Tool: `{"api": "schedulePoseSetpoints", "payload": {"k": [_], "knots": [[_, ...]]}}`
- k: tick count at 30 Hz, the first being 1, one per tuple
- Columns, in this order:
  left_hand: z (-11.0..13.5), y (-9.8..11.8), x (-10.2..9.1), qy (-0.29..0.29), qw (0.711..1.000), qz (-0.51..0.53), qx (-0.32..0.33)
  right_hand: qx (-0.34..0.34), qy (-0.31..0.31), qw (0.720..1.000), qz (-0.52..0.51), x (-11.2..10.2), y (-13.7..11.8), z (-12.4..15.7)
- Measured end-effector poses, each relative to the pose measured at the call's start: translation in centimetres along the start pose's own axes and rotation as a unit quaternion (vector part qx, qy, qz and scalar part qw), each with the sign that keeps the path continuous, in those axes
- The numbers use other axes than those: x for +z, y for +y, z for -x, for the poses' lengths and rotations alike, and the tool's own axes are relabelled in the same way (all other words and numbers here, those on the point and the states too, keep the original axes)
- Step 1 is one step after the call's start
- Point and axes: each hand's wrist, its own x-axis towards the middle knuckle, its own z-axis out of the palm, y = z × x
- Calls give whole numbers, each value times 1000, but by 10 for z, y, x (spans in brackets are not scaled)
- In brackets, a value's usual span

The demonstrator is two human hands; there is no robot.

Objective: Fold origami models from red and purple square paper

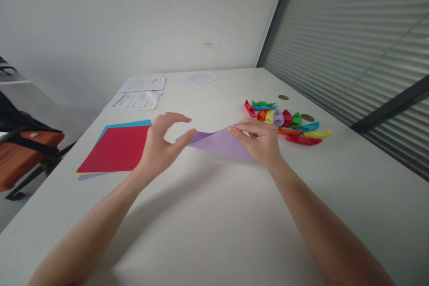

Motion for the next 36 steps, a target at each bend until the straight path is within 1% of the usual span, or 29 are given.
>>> {"api": "schedulePoseSetpoints", "payload": {"k": [1,2,4,6,8,12,14,18,22,26,30,36], "knots": [[3,7,3,-35,999,-20,29,-7,-19,1000,-6,3,-3,1],[5,14,6,-59,997,-27,44,-14,-34,999,-14,5,-5,2],[8,22,12,-96,994,-10,46,-25,-58,998,-29,8,-9,4],[9,26,16,-118,992,35,23,-33,-75,996,-41,9,-12,6],[9,27,17,-136,988,73,-14,-39,-84,995,-48,10,-16,7],[9,25,16,-171,976,108,-80,-42,-86,994,-59,11,-20,8],[10,23,16,-172,972,127,-95,-42,-83,994,-64,12,-21,8],[12,20,18,-155,970,153,-106,-41,-81,994,-61,13,-22,7],[14,19,20,-134,975,144,-100,-34,-78,994,-68,13,-22,7],[14,18,19,-121,978,137,-97,-11,-79,992,-103,12,-22,6],[14,17,19,-123,979,134,-97,2,-75,990,-119,12,-23,6],[14,18,20,-130,976,142,-98,-8,-68,993,-92,12,-24,7]]}}
